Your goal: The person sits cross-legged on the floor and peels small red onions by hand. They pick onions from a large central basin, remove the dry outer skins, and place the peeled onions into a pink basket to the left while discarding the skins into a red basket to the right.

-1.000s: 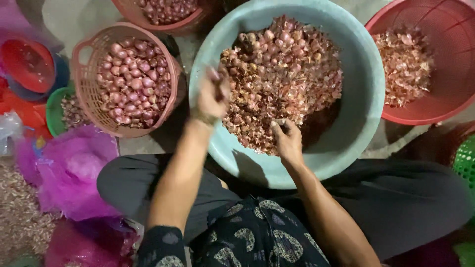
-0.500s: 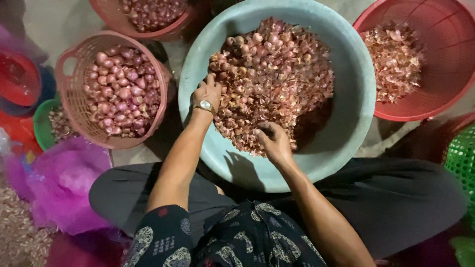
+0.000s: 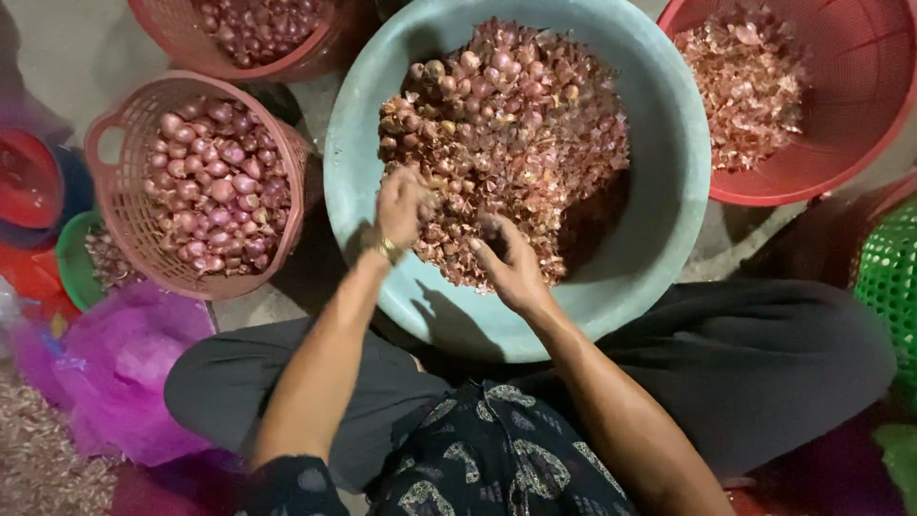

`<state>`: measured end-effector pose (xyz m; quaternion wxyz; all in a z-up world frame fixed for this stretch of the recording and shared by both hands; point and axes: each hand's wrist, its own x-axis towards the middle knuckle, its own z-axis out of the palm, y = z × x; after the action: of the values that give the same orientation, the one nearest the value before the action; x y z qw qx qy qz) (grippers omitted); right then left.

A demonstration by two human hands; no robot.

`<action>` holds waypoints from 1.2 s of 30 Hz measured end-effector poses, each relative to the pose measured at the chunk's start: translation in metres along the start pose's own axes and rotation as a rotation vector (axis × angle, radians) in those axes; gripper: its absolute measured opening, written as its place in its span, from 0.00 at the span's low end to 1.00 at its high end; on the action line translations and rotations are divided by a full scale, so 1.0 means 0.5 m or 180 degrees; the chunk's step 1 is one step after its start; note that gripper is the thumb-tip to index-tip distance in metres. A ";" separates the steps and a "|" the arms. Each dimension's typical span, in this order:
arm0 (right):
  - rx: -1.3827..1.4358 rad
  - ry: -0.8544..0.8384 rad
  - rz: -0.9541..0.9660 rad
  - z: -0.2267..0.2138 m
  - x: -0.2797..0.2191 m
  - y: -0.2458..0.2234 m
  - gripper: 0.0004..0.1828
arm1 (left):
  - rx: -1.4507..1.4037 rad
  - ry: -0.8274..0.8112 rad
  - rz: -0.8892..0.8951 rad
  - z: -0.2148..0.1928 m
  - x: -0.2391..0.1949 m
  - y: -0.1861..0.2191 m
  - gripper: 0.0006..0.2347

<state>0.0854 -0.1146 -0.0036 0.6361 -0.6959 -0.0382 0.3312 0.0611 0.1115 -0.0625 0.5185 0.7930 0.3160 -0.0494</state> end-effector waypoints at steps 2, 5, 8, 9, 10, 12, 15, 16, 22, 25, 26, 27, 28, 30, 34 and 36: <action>-0.0228 -0.0328 -0.0492 0.003 0.001 -0.013 0.31 | -0.1080 -0.0029 0.0135 0.057 -0.059 0.009 0.11; -0.0114 -0.0364 -0.0823 0.007 -0.011 -0.036 0.22 | -0.0734 -0.0276 -0.0832 0.140 -0.128 0.051 0.32; -0.0477 -0.0146 -0.1269 -0.006 -0.001 0.002 0.17 | -0.0922 -0.0023 -0.1005 0.145 -0.174 0.033 0.33; -0.0485 -0.0150 -0.1274 -0.003 -0.006 -0.003 0.17 | -0.0932 -0.0020 -0.1002 0.139 -0.187 0.059 0.33; -0.0462 -0.0013 -0.1273 0.000 -0.010 -0.008 0.13 | -0.0868 -0.0148 -0.1086 0.132 -0.199 0.084 0.34; -0.0433 0.0090 -0.1285 0.000 -0.011 -0.004 0.12 | -0.0812 -0.0240 -0.1171 0.134 -0.215 0.093 0.36; -0.0552 0.0275 -0.1371 -0.008 -0.007 0.018 0.09 | -0.1092 -0.0253 0.0157 0.148 -0.223 0.060 0.21; -0.0317 0.0287 -0.1235 -0.011 -0.006 0.022 0.10 | -0.1025 -0.0262 0.0445 0.146 -0.227 0.060 0.17; 0.1693 0.0117 -0.0172 -0.005 -0.008 0.025 0.13 | -0.1178 -0.0082 0.1141 0.119 -0.249 0.119 0.18; 0.2097 0.0075 -0.0051 0.007 -0.015 -0.005 0.12 | -0.1635 -0.0136 0.1112 0.102 -0.247 0.129 0.17; 0.2283 0.0065 0.0037 0.011 -0.016 -0.013 0.13 | -0.1789 -0.0116 0.1032 0.095 -0.246 0.130 0.14; 0.2287 0.0066 0.0042 0.008 -0.020 -0.020 0.13 | -0.1786 -0.0117 0.1027 0.091 -0.243 0.123 0.14; 0.1891 -0.0012 -0.0197 0.004 -0.023 -0.027 0.11 | -0.1910 -0.0134 0.0952 0.086 -0.240 0.116 0.13; 0.1494 -0.0076 -0.0426 -0.003 -0.026 -0.044 0.10 | -0.2037 -0.0164 0.0869 0.090 -0.232 0.107 0.12; 0.0449 0.0113 -0.0989 -0.005 -0.018 -0.042 0.03 | -0.2223 -0.0148 0.0554 0.112 -0.225 0.098 0.13; 0.0090 0.0235 -0.1146 -0.005 -0.011 -0.028 0.06 | -0.2191 -0.0130 0.0443 0.125 -0.216 0.080 0.13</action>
<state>0.0876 -0.1169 0.0115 0.6957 -0.6805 -0.1341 0.1867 0.0130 -0.0008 -0.0154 0.7638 0.5902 0.2489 0.0796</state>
